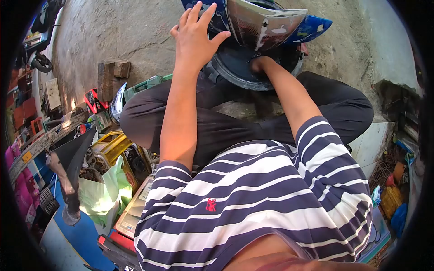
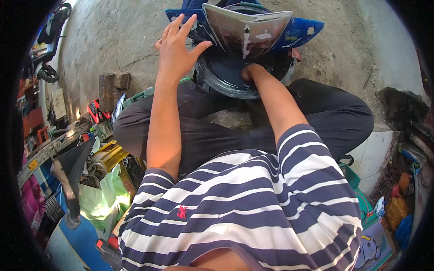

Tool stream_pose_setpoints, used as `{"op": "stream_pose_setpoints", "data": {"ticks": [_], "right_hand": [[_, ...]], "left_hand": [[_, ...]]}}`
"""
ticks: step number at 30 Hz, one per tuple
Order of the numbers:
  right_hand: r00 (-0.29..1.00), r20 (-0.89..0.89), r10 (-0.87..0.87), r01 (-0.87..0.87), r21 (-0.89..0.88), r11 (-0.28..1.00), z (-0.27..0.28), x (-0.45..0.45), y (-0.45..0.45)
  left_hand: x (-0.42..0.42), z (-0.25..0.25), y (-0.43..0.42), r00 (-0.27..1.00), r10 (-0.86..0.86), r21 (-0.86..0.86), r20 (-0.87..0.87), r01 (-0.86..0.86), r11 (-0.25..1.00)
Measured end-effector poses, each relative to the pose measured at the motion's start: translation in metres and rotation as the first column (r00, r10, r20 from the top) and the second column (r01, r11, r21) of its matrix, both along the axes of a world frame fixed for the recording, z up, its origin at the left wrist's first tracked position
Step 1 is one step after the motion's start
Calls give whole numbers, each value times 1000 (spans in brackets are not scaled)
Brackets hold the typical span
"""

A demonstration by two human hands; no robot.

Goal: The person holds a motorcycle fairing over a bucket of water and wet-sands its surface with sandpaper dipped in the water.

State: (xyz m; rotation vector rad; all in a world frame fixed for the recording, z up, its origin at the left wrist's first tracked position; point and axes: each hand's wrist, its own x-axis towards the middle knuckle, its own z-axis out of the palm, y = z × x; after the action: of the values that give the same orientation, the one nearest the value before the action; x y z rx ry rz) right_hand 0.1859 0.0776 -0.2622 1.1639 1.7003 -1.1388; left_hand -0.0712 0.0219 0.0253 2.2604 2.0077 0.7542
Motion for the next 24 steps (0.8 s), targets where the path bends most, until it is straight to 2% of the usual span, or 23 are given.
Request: {"op": "stream_pose_setpoints", "data": {"ticks": [2,3,5,7,10,12,15,17,21,23,24], "right_hand": [[934,-65,-351,343,-106,933,30,-14,-2],[857,-77,-510,492,-173,853,47,-19,-9],[665,-59,-744,657,-427,621,77,-14,-13],[472,37,-881,614,-731,298,113,0,-8],[329,13,-944,658,-721,220,172,13,-23],[212,6,-977,656,-742,138,189,27,-31],[94,-129,-987,743,-651,155,249,36,-30],[6,-173,-985,747,-654,120,283,41,-19],[39,-501,-864,750,-557,357,334,42,13],[81,-612,-787,782,-451,430,352,39,29],[58,-663,-746,801,-415,431,351,43,36]], "left_hand": [[0,3,4,1000,-3,13,2,3,1000],[1,5,2,1000,-1,10,6,1,1000],[3,7,-1,1000,3,0,9,-3,1000],[7,8,0,1000,4,-5,5,-4,1000],[12,3,1,999,-2,16,36,2,1000],[19,3,1,999,-22,13,44,22,1000],[29,4,-1,998,-52,21,42,51,998],[37,5,-3,997,-62,20,39,61,998],[45,-6,-5,996,-71,29,60,70,997],[46,-5,-5,995,-73,27,62,72,997],[47,-4,-7,996,-70,15,53,70,997]]}}
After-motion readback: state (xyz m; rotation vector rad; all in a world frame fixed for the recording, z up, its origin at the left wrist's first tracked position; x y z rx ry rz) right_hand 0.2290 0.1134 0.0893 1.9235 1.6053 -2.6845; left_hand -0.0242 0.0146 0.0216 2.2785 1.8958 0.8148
